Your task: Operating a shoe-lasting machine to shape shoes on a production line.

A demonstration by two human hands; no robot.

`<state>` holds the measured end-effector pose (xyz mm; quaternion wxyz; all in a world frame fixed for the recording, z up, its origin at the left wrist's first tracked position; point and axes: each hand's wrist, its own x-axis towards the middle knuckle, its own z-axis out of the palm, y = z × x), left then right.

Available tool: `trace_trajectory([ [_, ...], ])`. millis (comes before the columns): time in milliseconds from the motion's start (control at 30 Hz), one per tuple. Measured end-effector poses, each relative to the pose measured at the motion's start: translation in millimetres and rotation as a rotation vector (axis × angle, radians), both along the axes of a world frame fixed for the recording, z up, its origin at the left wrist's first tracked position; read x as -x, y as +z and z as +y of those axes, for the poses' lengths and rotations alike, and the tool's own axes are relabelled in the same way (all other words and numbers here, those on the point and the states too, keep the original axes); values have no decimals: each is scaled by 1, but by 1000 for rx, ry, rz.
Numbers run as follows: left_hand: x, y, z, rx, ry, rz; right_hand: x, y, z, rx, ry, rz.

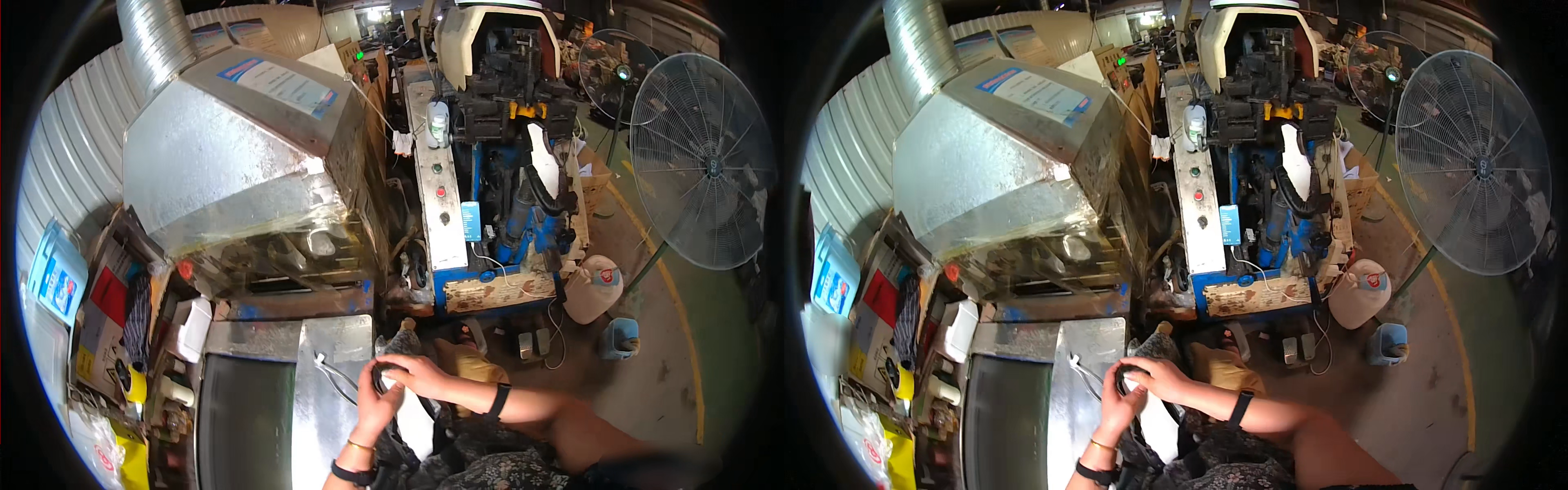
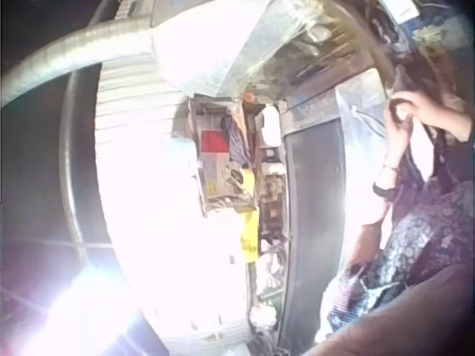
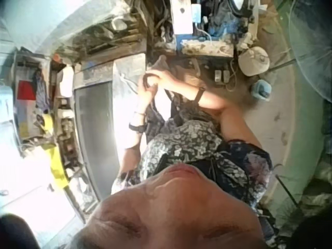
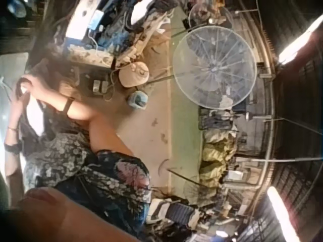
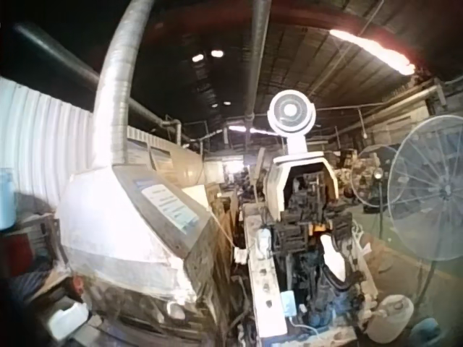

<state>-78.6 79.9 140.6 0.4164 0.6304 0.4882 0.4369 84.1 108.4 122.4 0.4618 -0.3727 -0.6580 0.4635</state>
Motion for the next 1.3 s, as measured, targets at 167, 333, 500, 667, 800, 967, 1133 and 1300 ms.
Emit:
trace_trajectory([
  [167,9,1,24,-35,43,221,-1,-19,-65,417,-170,-61],
  [333,18,9,18,236,22,-347,-37,-25,-61,300,-30,93],
  [500,19,-1,-35,323,158,-393,-52,-17,-62,719,194,205],
  [667,20,-21,-44,329,184,-367,-53,-29,-112,415,109,-301],
  [800,26,-18,-32,347,76,-274,-77,-29,-107,401,219,-298],
  [967,27,-16,-31,367,104,-309,-66,-19,-68,772,296,39],
  [1133,22,-29,-28,362,116,-357,-22,-28,-59,784,130,-354],
  [1300,19,-31,-18,324,119,-235,-6,-16,-59,-131,48,-1035],
])
